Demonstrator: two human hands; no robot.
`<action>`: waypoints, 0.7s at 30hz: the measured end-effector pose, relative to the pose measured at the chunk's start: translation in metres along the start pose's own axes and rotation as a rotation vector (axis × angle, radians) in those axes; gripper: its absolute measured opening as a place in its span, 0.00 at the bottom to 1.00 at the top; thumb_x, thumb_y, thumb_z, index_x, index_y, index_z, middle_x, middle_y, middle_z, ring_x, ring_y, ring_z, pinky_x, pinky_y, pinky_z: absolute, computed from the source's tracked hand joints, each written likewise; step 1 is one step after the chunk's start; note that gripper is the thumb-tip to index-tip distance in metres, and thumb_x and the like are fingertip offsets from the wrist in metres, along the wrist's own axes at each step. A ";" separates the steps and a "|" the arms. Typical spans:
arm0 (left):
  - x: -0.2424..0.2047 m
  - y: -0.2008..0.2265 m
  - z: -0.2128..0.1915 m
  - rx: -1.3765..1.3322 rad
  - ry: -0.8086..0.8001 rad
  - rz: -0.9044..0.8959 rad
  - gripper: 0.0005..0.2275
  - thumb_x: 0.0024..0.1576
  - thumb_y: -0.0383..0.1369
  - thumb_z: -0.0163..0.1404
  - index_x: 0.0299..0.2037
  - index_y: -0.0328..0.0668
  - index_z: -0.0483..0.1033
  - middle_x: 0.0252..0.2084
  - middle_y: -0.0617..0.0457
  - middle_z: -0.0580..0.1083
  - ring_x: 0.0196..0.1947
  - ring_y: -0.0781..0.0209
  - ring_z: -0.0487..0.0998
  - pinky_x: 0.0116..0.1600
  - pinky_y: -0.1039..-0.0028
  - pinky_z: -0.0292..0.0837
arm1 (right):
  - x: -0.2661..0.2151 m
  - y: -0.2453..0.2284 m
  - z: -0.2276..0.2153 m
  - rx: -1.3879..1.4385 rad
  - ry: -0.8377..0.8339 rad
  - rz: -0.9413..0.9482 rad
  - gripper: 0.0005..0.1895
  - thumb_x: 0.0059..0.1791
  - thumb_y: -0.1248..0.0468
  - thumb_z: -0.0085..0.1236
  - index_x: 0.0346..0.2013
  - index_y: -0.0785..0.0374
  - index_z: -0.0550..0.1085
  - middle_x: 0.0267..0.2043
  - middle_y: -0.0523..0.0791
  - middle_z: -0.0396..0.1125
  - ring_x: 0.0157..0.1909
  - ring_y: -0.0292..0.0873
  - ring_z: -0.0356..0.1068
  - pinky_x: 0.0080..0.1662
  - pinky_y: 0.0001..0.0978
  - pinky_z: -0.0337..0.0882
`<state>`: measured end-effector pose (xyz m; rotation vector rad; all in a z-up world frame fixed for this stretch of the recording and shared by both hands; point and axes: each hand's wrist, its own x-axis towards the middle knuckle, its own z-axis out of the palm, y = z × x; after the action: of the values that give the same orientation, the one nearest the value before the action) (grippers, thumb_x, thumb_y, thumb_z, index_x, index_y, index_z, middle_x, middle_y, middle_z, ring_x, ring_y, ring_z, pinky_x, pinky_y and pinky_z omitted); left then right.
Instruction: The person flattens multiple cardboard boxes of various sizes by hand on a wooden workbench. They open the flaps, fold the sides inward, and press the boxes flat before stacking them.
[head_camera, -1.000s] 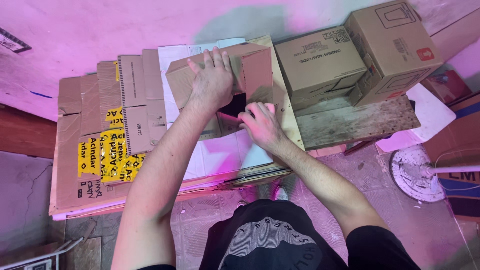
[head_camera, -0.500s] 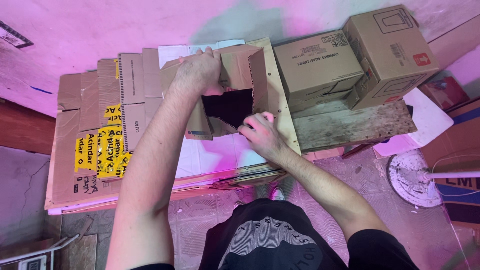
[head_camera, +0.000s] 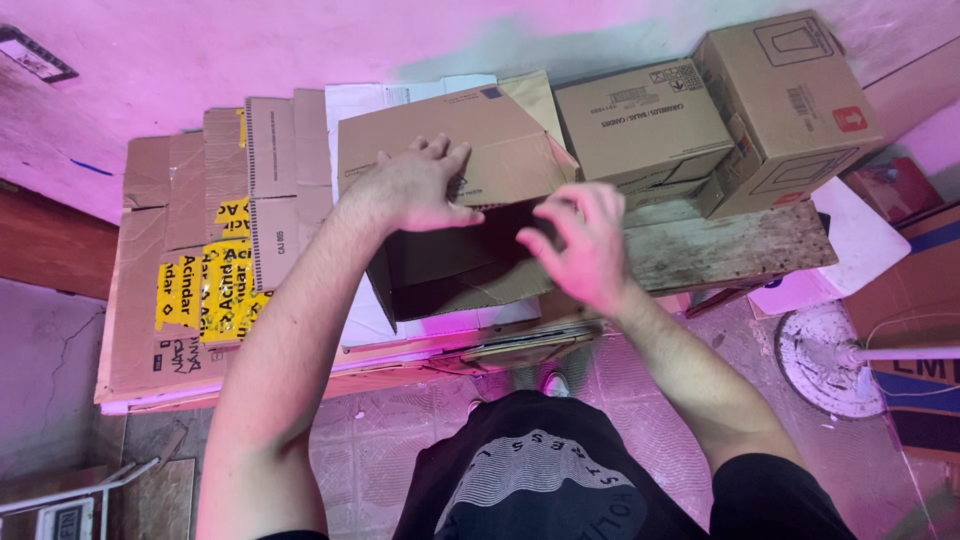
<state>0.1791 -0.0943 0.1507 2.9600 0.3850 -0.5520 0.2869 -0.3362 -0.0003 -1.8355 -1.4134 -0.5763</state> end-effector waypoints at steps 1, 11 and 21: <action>-0.013 0.005 0.001 0.005 0.021 0.025 0.51 0.58 0.69 0.49 0.87 0.47 0.55 0.88 0.39 0.56 0.87 0.31 0.54 0.78 0.20 0.52 | 0.014 0.007 -0.012 -0.001 0.060 0.103 0.19 0.60 0.46 0.68 0.49 0.58 0.78 0.53 0.46 0.66 0.60 0.56 0.67 0.64 0.58 0.65; -0.041 -0.020 0.102 -0.211 0.039 0.114 0.52 0.59 0.75 0.47 0.86 0.44 0.56 0.89 0.35 0.51 0.88 0.24 0.44 0.83 0.21 0.38 | 0.039 0.060 0.032 0.402 -0.550 0.787 0.46 0.58 0.47 0.66 0.84 0.66 0.60 0.82 0.69 0.53 0.79 0.77 0.60 0.79 0.66 0.61; -0.024 -0.079 0.153 -1.113 0.520 -0.363 0.49 0.67 0.58 0.56 0.88 0.41 0.41 0.87 0.31 0.55 0.82 0.26 0.61 0.82 0.34 0.58 | 0.049 0.005 0.038 0.893 -0.303 0.975 0.41 0.60 0.54 0.60 0.85 0.61 0.59 0.86 0.60 0.54 0.85 0.63 0.56 0.82 0.58 0.53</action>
<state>0.0843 -0.0469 0.0134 1.8874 0.9093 0.3588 0.3025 -0.2770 0.0102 -1.5819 -0.5797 0.7370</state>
